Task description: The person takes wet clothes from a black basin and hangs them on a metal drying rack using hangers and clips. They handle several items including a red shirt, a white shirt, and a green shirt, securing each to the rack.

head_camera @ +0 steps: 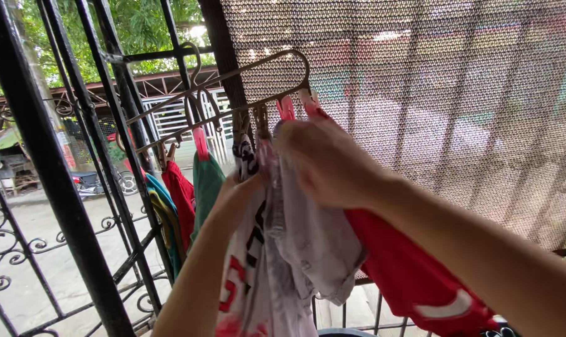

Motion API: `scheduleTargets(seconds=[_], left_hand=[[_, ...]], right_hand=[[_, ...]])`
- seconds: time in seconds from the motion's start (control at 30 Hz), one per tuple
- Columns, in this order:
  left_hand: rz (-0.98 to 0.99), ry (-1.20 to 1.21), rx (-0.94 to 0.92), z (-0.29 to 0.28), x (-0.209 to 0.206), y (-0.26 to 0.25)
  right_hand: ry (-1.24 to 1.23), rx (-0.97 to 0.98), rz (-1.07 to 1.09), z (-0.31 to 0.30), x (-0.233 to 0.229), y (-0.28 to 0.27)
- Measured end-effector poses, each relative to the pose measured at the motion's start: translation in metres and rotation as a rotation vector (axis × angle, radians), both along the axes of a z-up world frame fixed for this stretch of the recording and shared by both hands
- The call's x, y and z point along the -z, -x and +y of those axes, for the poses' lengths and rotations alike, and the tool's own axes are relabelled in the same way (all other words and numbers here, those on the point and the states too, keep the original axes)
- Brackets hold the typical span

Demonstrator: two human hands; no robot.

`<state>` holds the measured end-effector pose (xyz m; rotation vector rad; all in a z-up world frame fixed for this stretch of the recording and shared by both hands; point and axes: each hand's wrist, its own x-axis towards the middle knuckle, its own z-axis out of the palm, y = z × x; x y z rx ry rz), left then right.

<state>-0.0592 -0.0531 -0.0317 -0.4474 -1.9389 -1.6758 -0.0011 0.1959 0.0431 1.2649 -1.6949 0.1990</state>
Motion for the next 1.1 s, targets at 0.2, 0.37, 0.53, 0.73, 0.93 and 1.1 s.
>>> scheduleTargets(seconds=[0.2,0.37,0.53,0.73,0.93,1.1], left_hand=[[-0.227,0.077,-0.123,-0.025,0.002,0.001],[-0.252,-0.046,0.004,-0.053,0.009,-0.012],[0.211,0.233,-0.329,-0.057,0.028,-0.042],[0.434,0.161,-0.813,-0.071,0.028,-0.073],[0.29,0.46,-0.911,-0.066,0.045,-0.069],[0.591,0.276,-0.944,-0.083,0.043,-0.059]], right_hand=[[-0.391,0.315,0.246,-0.032,0.016,-0.019],[-0.635,0.598,0.179,-0.012,0.015,-0.022],[-0.539,0.477,-0.301,-0.03,0.018,-0.033],[0.028,-0.061,-0.757,-0.121,0.031,0.001],[0.422,-0.198,-0.813,-0.22,0.037,0.053],[0.394,-0.013,-1.12,-0.227,0.041,0.066]])
